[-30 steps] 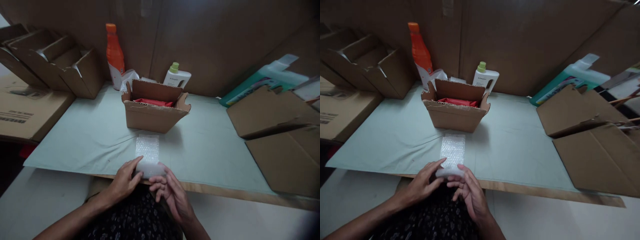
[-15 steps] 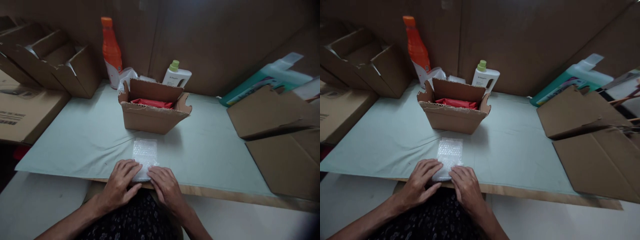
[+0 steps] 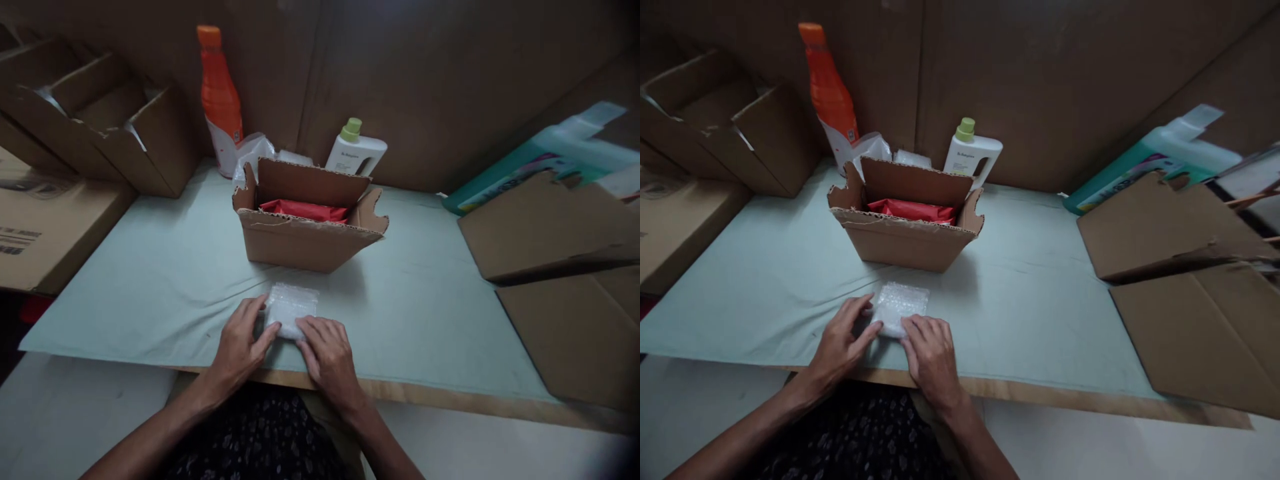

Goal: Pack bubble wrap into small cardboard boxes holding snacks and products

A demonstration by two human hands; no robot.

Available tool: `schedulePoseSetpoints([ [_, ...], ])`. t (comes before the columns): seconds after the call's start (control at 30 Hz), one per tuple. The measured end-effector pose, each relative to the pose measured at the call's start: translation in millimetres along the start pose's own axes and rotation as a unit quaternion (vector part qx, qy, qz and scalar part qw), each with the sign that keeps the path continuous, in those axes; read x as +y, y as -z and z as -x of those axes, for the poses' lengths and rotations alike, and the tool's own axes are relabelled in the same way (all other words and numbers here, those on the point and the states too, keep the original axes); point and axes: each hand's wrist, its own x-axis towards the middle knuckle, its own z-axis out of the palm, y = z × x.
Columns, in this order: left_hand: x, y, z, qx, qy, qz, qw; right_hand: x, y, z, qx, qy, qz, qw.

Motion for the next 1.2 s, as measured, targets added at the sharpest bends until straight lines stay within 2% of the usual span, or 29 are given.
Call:
schedulePoseSetpoints([
  [0.07,5,3.5,10,0.000,0.093,0.138,0.986,1,-1,-4,0.022,-0.070,-0.081,0.994],
  [0.13,12,3.9,16,-0.051,0.165,0.276,0.945,-3,1,-5,0.002,-0.136,-0.171,0.976],
  [0.2,18,1.3,17,-0.094,0.201,0.379,0.898,-8,4,-2,-0.035,-0.171,-0.235,0.956],
  [0.27,23,-2.4,15,-0.091,0.222,0.427,0.872,-11,7,4,-0.026,-0.173,-0.243,0.954],
  [0.37,29,-8.1,11,-0.093,0.229,0.442,0.862,-8,11,13,0.047,-0.167,-0.213,0.962],
  [0.4,30,-9.8,11,-0.102,0.224,0.446,0.861,-6,12,15,0.048,-0.166,-0.223,0.959],
  [0.47,30,-12.2,12,-0.120,0.211,0.445,0.862,-3,15,18,0.011,-0.168,-0.267,0.949],
  [0.53,29,-10.1,10,-0.140,0.185,0.411,0.882,-1,21,17,-0.015,-0.169,-0.294,0.941],
  [0.6,31,0.1,0,-0.129,0.095,0.329,0.931,3,35,13,-0.008,-0.171,-0.285,0.943],
  [0.67,36,19.4,-22,-0.053,-0.063,0.196,0.977,10,58,4,0.013,-0.175,-0.259,0.950],
  [0.7,40,31.3,-37,0.006,-0.144,0.116,0.983,13,74,-2,0.026,-0.175,-0.248,0.953],
  [0.77,50,54.9,-71,0.115,-0.258,-0.038,0.959,17,107,-22,0.069,-0.173,-0.234,0.954],
  [0.8,54,64.7,-87,0.148,-0.280,-0.096,0.944,18,124,-35,0.100,-0.170,-0.230,0.953],
  [0.87,59,76.8,-113,0.170,-0.291,-0.159,0.928,15,152,-68,0.161,-0.149,-0.227,0.949],
  [0.93,58,78.2,-125,0.151,-0.285,-0.160,0.933,11,170,-109,0.182,-0.107,-0.209,0.955],
  [1.0,52,72.2,-122,0.134,-0.272,-0.130,0.944,7,177,-151,0.138,-0.058,-0.173,0.973],
  [1.07,43,64.0,-114,0.136,-0.256,-0.087,0.953,3,174,-191,0.044,-0.022,-0.137,0.989],
  [1.2,33,54.8,-104,0.143,-0.245,-0.033,0.958,-7,143,-255,-0.158,-0.006,-0.044,0.986],
])
